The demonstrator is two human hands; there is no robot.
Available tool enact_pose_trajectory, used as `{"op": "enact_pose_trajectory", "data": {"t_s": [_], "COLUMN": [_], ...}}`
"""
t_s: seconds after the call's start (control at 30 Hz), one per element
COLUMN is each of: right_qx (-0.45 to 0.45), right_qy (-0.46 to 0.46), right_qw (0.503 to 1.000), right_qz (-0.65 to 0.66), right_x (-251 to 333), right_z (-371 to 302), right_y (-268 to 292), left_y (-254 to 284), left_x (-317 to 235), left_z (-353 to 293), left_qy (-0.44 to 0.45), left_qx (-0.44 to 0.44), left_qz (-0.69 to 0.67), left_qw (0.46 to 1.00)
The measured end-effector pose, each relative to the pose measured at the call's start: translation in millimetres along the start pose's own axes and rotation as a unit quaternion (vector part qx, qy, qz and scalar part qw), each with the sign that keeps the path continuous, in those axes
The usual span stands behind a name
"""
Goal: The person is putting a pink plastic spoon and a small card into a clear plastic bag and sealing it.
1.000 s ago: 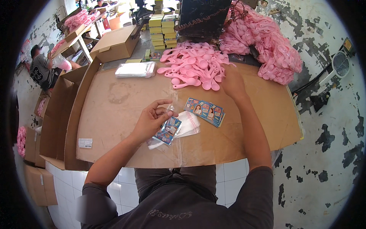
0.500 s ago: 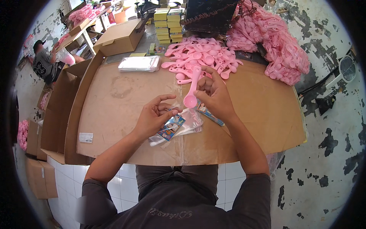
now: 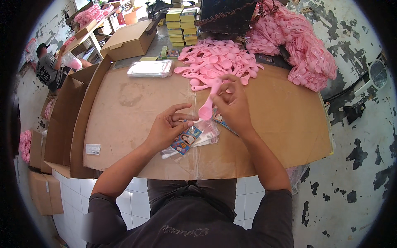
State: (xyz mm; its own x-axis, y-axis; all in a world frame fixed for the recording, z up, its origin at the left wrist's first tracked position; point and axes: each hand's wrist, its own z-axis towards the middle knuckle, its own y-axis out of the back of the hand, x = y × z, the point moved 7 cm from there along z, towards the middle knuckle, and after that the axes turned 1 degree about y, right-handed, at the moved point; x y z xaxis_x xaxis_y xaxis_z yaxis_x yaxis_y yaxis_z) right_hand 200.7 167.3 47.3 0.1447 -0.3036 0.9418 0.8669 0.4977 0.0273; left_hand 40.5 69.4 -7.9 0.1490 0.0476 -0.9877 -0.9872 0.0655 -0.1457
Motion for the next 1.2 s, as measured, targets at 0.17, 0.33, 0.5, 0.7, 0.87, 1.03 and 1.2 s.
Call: {"op": "enact_pose_trajectory", "data": {"t_s": [0.17,0.33,0.5,0.7,0.87,1.03,1.2], "right_qx": [-0.057,0.001,0.037,0.071,0.182,0.204,0.177], "right_qy": [0.017,-0.012,0.002,0.041,0.046,0.044,0.07], "right_qw": [0.998,0.999,0.998,0.992,0.977,0.977,0.981], "right_qz": [0.031,0.048,0.043,0.099,-0.1,0.044,-0.027], "right_x": [2.4,-9.9,-5.9,-10.6,-14.4,1.4,26.8], "right_z": [2.5,2.2,-3.6,-7.6,-10.1,-6.1,-7.3], "right_y": [15.6,5.9,-7.9,-16.1,-17.4,-21.9,-28.3], "left_y": [0.0,-0.2,-3.0,4.4,1.3,3.8,-4.2], "left_x": [-0.2,-1.6,7.2,6.7,3.5,-2.6,-7.8], "left_z": [-0.7,-1.5,0.4,3.7,3.2,-0.4,-2.3], "left_qy": [0.016,0.007,0.02,0.011,0.044,0.058,0.035], "left_qx": [-0.001,-0.007,0.032,0.009,0.039,0.052,0.132], "left_qz": [-0.005,0.001,0.004,-0.051,-0.077,-0.098,-0.131], "left_qw": [1.0,1.0,0.999,0.999,0.995,0.992,0.982]}}
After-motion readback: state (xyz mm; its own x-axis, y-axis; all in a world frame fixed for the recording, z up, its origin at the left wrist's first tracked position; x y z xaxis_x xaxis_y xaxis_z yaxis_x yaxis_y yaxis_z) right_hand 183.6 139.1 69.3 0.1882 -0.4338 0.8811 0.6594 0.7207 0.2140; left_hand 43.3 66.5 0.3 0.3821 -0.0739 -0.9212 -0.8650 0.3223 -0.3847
